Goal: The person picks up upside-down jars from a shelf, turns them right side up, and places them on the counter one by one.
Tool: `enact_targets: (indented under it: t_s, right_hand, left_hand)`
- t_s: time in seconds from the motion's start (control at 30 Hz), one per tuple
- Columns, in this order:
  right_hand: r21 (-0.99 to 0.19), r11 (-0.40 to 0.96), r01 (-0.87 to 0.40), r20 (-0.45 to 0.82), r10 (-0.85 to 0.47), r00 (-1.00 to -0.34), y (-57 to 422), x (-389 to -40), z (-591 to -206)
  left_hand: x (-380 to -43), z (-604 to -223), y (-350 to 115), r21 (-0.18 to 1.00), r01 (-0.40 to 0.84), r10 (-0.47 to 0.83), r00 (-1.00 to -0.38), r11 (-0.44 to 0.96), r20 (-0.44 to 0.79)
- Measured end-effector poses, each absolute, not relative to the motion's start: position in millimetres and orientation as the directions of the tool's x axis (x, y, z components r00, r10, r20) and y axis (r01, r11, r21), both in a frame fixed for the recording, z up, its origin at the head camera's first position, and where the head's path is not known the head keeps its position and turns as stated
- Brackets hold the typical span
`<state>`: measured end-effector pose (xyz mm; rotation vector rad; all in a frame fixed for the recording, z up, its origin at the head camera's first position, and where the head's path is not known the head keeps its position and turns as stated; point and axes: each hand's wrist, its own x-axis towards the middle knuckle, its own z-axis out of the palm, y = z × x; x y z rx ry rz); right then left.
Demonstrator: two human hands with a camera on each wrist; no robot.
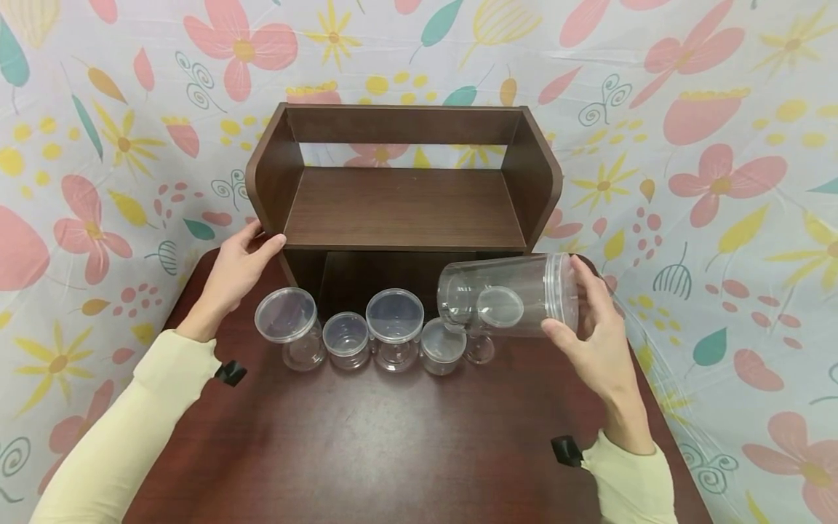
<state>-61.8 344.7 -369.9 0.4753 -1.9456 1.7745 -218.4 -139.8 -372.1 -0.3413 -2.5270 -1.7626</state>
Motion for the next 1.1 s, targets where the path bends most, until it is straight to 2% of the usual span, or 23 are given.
enact_targets:
  t_s: [0.13,0.43,0.7,1.1]
  right_hand:
    - [-0.84,0.166,-0.516,0.534,0.087,-0.841,351,-58,-360]
    - [-0.796,0.456,-0.399,0.514,0.161,-0.843,363,-48,-338]
    - [-0.738,0.53,-0.418,0.564,0.143,-0.814,377,-45,-325]
    - [-0.655,0.716,-0.24,0.521,0.199,-0.83,400,-46,-307]
  left_hand:
    - [-223,-375,-137,0.903,0.241,0.161,-0.967,0.354,0.195]
    - [-229,-376,-135,0.884,0.272,0.167,-0.96,0.38,0.224]
    - [-233,-378,-130,0.849,0.295,0.15,-0.955,0.439,0.254]
    - [-235,-379,-133,0.821,0.296,0.154,-0.955,0.488,0.253]
